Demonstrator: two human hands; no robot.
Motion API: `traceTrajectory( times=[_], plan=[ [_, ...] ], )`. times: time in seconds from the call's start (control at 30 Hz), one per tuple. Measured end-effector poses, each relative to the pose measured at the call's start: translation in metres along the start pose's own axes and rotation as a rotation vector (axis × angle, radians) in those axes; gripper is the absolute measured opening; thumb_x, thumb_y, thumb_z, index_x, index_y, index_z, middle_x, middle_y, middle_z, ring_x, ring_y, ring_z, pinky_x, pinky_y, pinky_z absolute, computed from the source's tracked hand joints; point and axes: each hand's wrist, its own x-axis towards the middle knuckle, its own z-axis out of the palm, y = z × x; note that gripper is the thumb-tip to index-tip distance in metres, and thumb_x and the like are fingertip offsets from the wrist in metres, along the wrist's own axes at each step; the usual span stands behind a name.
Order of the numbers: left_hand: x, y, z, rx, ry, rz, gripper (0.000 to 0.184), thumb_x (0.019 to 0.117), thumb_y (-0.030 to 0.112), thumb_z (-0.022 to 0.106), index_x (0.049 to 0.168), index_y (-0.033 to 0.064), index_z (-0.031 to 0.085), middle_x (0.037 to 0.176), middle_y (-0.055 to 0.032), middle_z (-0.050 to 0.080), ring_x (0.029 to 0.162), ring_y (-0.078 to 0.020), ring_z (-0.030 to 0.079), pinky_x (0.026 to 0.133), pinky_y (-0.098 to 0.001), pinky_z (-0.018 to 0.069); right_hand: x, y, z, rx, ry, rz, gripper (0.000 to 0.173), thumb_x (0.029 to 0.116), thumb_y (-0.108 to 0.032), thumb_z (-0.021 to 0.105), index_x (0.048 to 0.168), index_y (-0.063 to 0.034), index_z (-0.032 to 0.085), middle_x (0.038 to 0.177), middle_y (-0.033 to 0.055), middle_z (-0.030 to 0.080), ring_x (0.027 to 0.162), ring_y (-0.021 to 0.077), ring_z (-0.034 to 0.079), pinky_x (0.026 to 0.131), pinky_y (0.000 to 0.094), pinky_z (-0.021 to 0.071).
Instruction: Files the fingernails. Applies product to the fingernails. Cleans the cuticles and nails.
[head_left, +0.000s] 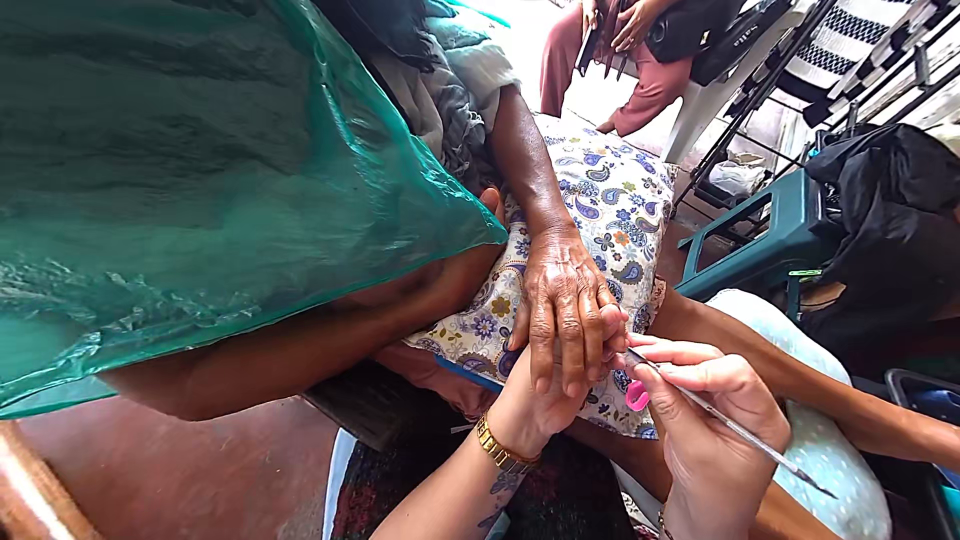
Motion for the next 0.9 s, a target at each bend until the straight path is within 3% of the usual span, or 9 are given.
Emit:
traceTrajectory(
  times=[0.57, 0.73, 0.9],
  plan=[
    [-0.0021, -0.0011, 0.0010, -0.013, 0.039, 0.012, 0.023, 0.1041, 0.005, 0.048, 0.092, 0.0018, 0.067, 0.082, -0.0070, 0.070, 0.079, -0.0139, 0.071, 0.082, -0.0282, 0.0591, -0.0004, -0.0025, 0.0068, -0.091, 0.027, -0.028, 0.017, 0.0856, 0.004, 0.074, 0.091, -0.0113, 0.069, 0.100, 0.0042, 0.075, 0.096, 0.0159, 0.075, 0.082, 0.0268, 0.0645],
    [-0.0024, -0.0003, 0.0011, 0.001, 0.038, 0.002, 0.024, 0.1043, 0.005, 0.048, 0.093, 0.0016, 0.068, 0.083, -0.0076, 0.071, 0.080, -0.0149, 0.071, 0.082, -0.0295, 0.0594, 0.0018, -0.0053, 0.0022, -0.114, -0.018, -0.028, 0.016, 0.0864, 0.003, 0.074, 0.092, -0.0118, 0.069, 0.100, 0.0036, 0.076, 0.099, 0.0171, 0.075, 0.084, 0.0280, 0.0644],
    [-0.0020, -0.0005, 0.0008, 0.026, 0.034, 0.001, 0.020, 0.1037, 0.006, 0.052, 0.093, 0.0021, 0.068, 0.082, -0.0064, 0.070, 0.079, -0.0138, 0.071, 0.082, -0.0296, 0.0596, 0.0032, -0.0061, 0.0034, -0.098, 0.003, -0.022, 0.016, 0.0847, 0.005, 0.074, 0.091, -0.0094, 0.069, 0.100, 0.0068, 0.076, 0.094, 0.0178, 0.076, 0.080, 0.0273, 0.0650]
  ],
)
